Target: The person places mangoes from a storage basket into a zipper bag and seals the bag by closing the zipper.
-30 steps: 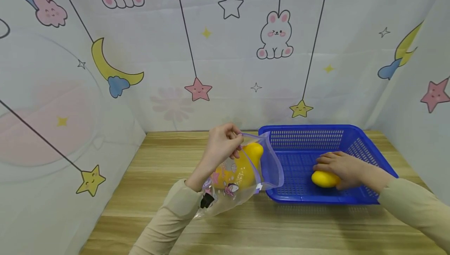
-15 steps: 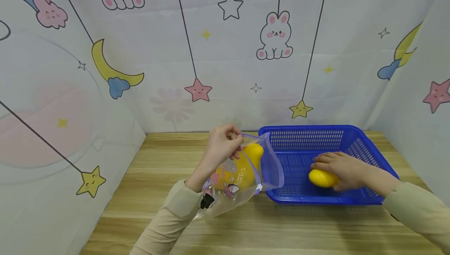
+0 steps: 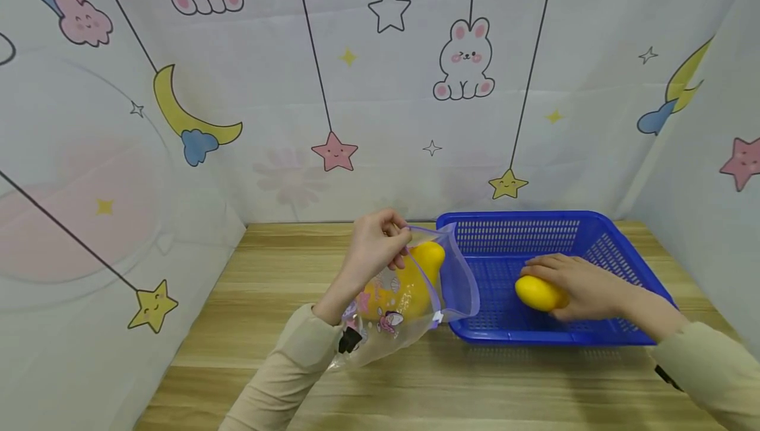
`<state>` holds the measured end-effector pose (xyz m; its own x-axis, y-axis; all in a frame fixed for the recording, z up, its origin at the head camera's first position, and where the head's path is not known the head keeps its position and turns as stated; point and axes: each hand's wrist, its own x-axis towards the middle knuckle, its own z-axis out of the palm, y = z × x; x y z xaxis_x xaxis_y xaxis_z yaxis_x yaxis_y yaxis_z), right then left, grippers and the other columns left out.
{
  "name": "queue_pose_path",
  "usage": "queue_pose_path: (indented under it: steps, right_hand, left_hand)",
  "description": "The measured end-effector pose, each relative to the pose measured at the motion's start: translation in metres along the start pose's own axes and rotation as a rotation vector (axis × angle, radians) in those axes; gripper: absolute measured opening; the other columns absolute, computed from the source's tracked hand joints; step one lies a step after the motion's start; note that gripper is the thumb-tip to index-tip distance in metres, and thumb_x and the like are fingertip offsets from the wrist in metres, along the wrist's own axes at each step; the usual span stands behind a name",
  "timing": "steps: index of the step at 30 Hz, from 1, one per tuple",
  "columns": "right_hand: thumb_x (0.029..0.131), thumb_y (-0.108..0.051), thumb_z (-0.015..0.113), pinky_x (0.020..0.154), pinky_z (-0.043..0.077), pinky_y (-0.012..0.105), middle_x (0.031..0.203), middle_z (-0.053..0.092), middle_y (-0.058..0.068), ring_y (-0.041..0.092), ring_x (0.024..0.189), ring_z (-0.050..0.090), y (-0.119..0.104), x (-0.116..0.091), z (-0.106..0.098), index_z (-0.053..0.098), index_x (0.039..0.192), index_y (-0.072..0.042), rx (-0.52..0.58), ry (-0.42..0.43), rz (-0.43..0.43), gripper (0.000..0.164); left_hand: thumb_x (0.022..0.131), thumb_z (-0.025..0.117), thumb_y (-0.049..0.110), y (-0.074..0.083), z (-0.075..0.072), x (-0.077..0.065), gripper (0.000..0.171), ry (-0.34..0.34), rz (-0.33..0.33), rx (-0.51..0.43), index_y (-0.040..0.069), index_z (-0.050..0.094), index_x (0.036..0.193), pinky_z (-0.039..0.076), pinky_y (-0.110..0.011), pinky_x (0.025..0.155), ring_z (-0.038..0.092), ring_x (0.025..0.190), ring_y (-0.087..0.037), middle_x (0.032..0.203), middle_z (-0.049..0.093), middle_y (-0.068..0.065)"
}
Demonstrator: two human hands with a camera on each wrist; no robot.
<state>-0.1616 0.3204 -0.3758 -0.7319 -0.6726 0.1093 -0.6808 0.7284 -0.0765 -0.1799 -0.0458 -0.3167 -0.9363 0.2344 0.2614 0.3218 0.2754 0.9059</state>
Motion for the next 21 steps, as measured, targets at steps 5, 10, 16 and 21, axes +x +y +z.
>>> queue_pose_path:
  steps: [5,10,16,21]
  right_hand:
    - [0.065,-0.024,0.083,0.088,0.050,0.059,0.127,0.061,0.008,0.031,0.112,0.057,-0.005,-0.001,0.000,0.058,0.128,-0.014,0.045,0.049,0.030,0.069]
    - [0.066,-0.025,0.084,0.090,0.048,0.061,0.130,0.059,0.011,0.034,0.117,0.056,-0.009,-0.002,0.001,0.056,0.131,-0.013,0.080,0.083,0.066,0.072]
    - [0.067,-0.026,0.085,0.090,0.048,0.064,0.131,0.057,0.014,0.037,0.118,0.054,-0.014,-0.002,0.001,0.054,0.133,-0.012,0.120,0.136,0.091,0.074]
    - [0.070,-0.025,0.084,0.091,0.045,0.067,0.135,0.054,0.017,0.040,0.121,0.050,-0.021,-0.002,-0.003,0.051,0.136,-0.014,0.195,0.162,0.127,0.074]
  left_hand:
    - [0.087,0.059,0.003,0.000,0.000,0.000,0.007,-0.003,0.003,-0.002,0.001,0.065,0.087,0.054,-0.036,0.042,0.059,0.038,-0.017,0.061,0.066,-0.015]
    - [0.087,0.059,0.003,0.000,0.000,0.000,0.008,-0.003,0.003,0.001,-0.002,0.065,0.089,0.054,-0.037,0.042,0.059,0.038,-0.017,0.061,0.066,-0.015]
    - [0.087,0.059,0.003,0.000,0.001,0.000,0.009,-0.003,0.001,-0.003,-0.003,0.065,0.090,0.054,-0.036,0.042,0.059,0.038,-0.017,0.061,0.066,-0.014]
    - [0.087,0.059,0.002,-0.001,0.002,0.000,0.009,-0.005,0.011,-0.004,-0.005,0.064,0.090,0.054,-0.036,0.041,0.059,0.038,-0.016,0.061,0.066,-0.015]
